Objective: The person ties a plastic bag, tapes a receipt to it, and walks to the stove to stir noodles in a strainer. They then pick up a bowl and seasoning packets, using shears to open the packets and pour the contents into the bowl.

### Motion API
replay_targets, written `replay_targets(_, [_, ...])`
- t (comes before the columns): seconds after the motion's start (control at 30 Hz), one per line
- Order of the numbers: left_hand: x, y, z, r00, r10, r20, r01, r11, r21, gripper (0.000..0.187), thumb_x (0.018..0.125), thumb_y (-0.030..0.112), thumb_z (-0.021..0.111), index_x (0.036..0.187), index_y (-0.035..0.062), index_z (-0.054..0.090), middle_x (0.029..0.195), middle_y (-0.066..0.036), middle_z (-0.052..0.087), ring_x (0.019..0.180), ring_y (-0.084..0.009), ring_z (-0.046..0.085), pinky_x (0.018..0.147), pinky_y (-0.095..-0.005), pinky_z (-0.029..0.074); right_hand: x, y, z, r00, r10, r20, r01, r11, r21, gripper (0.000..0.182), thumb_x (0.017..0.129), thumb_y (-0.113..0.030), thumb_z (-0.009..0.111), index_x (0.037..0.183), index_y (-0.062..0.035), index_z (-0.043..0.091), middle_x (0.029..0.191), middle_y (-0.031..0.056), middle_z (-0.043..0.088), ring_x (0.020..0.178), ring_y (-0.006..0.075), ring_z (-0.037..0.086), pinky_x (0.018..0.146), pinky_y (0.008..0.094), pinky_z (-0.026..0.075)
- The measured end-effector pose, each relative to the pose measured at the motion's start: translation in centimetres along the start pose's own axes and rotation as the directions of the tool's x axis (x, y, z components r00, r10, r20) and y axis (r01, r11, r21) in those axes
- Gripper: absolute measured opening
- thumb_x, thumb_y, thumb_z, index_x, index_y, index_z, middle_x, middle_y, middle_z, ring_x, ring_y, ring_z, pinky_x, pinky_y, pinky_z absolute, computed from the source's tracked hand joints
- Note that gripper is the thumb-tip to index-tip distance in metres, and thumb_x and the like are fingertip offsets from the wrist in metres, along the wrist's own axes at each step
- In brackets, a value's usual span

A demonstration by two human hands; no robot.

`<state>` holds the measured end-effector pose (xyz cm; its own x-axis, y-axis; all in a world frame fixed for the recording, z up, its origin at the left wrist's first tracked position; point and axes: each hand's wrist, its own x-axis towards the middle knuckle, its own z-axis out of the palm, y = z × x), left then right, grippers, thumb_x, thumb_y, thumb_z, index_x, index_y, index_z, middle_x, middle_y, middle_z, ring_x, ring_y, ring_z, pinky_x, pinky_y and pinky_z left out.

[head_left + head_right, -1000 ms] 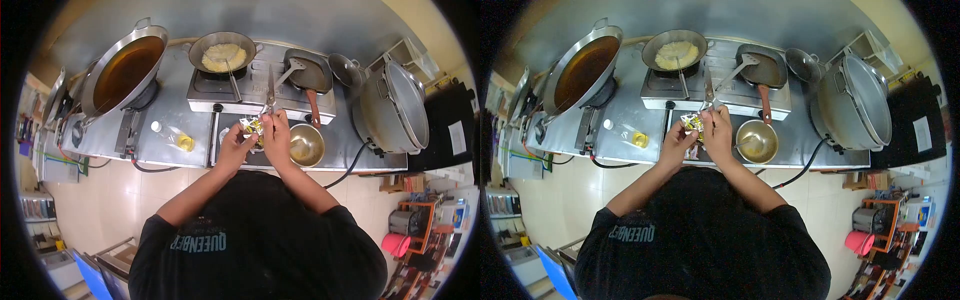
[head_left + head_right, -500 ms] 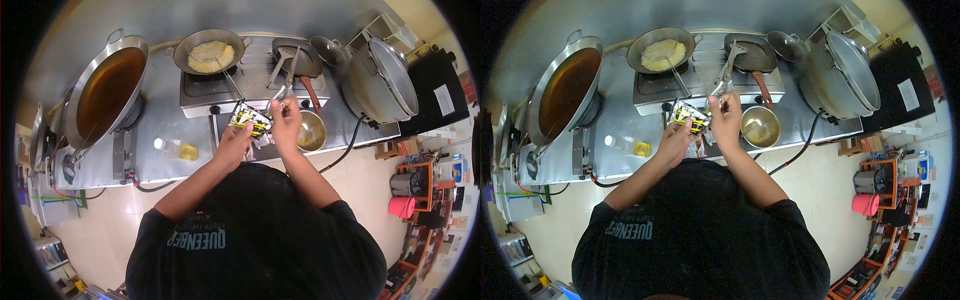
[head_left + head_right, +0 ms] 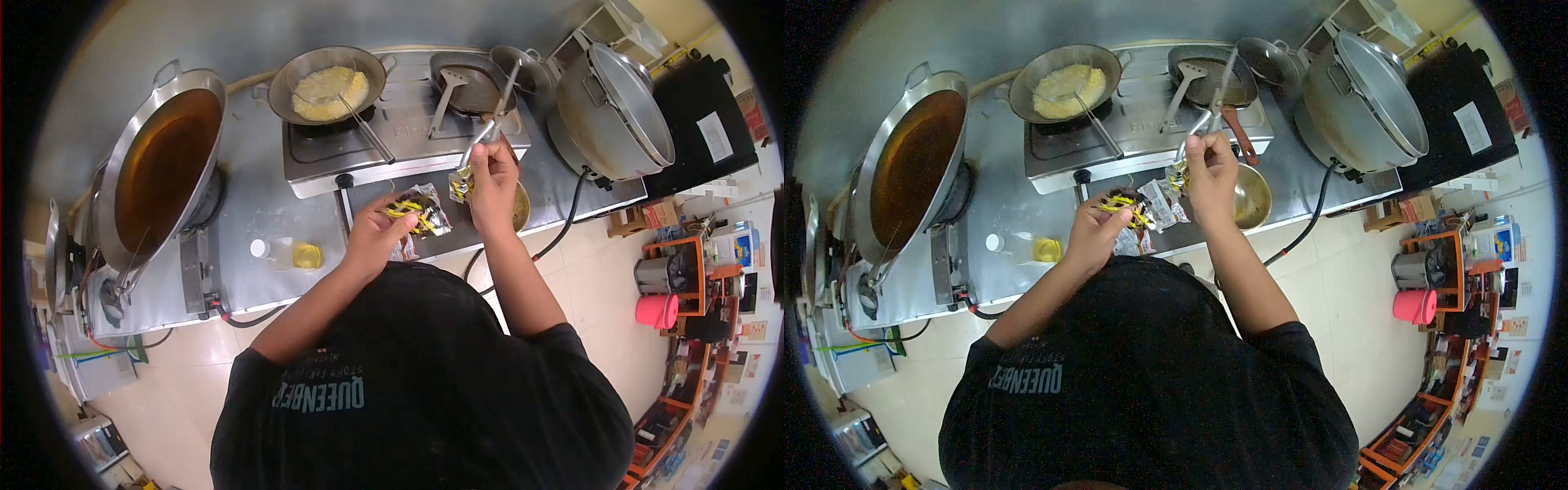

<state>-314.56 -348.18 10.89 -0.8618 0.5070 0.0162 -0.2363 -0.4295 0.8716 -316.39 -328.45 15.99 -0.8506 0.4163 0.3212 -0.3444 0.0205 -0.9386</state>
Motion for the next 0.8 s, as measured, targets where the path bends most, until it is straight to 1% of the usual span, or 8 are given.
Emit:
replay_targets(0.07, [0.3, 0.5, 0.3, 0.998, 0.030, 0.046, -0.030, 1.000, -0.007, 0.033, 0.092, 0.006, 0.067, 0.123, -0.0014, 0.058, 0.105, -0.005, 0.068, 0.092, -0.0082, 0.061, 0.082, -0.0253, 0.051, 0.0, 0.5, 0.0, 0.999, 0.033, 0.038, -0.035, 0.998, 0.053, 0.027, 0.095, -0.021, 0.068, 0.082, -0.0050, 0.052, 0.085, -0.0024, 0.046, 0.074, 0.0057, 0.044, 0.066, 0.0215, 0.036])
replay_targets(0.17, [0.3, 1.8, 2.8, 0.999, -0.014, 0.035, 0.021, 0.977, -0.211, 0.029, 0.091, 0.006, 0.068, 0.119, -0.0002, 0.061, 0.105, -0.005, 0.068, 0.091, -0.0081, 0.061, 0.081, -0.0256, 0.050, -0.9, 0.2, 1.6, 0.987, -0.148, 0.063, 0.154, 0.984, -0.093, 0.028, 0.091, -0.019, 0.072, 0.081, -0.0036, 0.052, 0.089, 0.0005, 0.046, 0.077, 0.0084, 0.045, 0.067, 0.0227, 0.036])
replay_targets(0.33, [0.7, 0.4, 0.9, 0.998, -0.048, 0.042, 0.052, 0.995, -0.089, 0.022, 0.090, 0.004, 0.069, 0.112, 0.0001, 0.066, 0.101, -0.003, 0.068, 0.091, -0.0089, 0.062, 0.082, -0.0253, 0.050, -2.0, -0.9, 2.6, 0.943, -0.283, 0.177, 0.329, 0.881, -0.341, 0.023, 0.081, -0.016, 0.079, 0.078, -0.0033, 0.059, 0.090, 0.0090, 0.044, 0.088, 0.0218, 0.046, 0.079, 0.0278, 0.040])
replay_targets(0.43, [0.5, 0.7, 1.1, 0.999, -0.011, 0.032, 0.014, 0.996, -0.092, 0.020, 0.089, 0.004, 0.071, 0.109, -0.0002, 0.067, 0.099, -0.003, 0.068, 0.089, -0.0088, 0.062, 0.081, -0.0246, 0.050, -1.7, -0.6, 1.6, 0.900, -0.357, 0.251, 0.425, 0.847, -0.318, 0.023, 0.091, -0.018, 0.071, 0.089, -0.0039, 0.053, 0.095, 0.0035, 0.042, 0.090, 0.0131, 0.046, 0.078, 0.0238, 0.038])
replay_targets(0.53, [-0.4, 0.9, 1.0, 0.998, 0.021, -0.065, -0.024, 0.999, -0.039, 0.018, 0.087, 0.003, 0.072, 0.104, -0.0005, 0.067, 0.099, -0.003, 0.068, 0.087, -0.0091, 0.063, 0.080, -0.0248, 0.050, -0.4, -0.2, 0.6, 0.982, -0.190, 0.016, 0.191, 0.980, -0.048, 0.022, 0.097, -0.023, 0.064, 0.093, -0.0069, 0.050, 0.091, 0.0019, 0.049, 0.086, 0.0108, 0.048, 0.077, 0.0250, 0.040])
replay_targets(0.57, [-0.5, 1.0, 0.8, 0.993, 0.034, -0.110, -0.034, 0.999, -0.006, 0.017, 0.087, 0.003, 0.073, 0.103, -0.0005, 0.067, 0.100, -0.004, 0.067, 0.087, -0.0093, 0.063, 0.080, -0.0251, 0.050, 0.4, -0.7, -0.1, 0.991, -0.127, -0.028, 0.124, 0.986, -0.111, 0.024, 0.100, -0.030, 0.061, 0.098, -0.0091, 0.048, 0.090, 0.0008, 0.054, 0.083, 0.0091, 0.050, 0.077, 0.0267, 0.042])
replay_targets(0.73, [0.2, 1.3, 0.3, 0.948, 0.233, -0.217, -0.236, 0.972, 0.009, 0.011, 0.085, 0.001, 0.075, 0.090, -0.0004, 0.066, 0.102, -0.006, 0.065, 0.084, -0.0099, 0.062, 0.075, -0.0244, 0.052, 0.4, -0.3, -3.5, 0.990, 0.126, 0.069, -0.143, 0.882, 0.449, 0.027, 0.098, -0.032, 0.063, 0.104, -0.0084, 0.051, 0.099, 0.0028, 0.057, 0.088, 0.0097, 0.051, 0.078, 0.0296, 0.044])
replay_targets(0.8, [0.8, 0.7, 0.0, 0.924, 0.302, -0.233, -0.291, 0.953, 0.082, 0.011, 0.084, 0.001, 0.075, 0.087, -0.0002, 0.065, 0.101, -0.006, 0.064, 0.082, -0.0095, 0.062, 0.069, -0.0240, 0.052, -1.8, -0.4, -2.8, 0.975, 0.181, 0.131, -0.222, 0.854, 0.471, 0.025, 0.097, -0.029, 0.064, 0.104, -0.0069, 0.054, 0.103, 0.0022, 0.056, 0.090, 0.0094, 0.051, 0.079, 0.0304, 0.044])
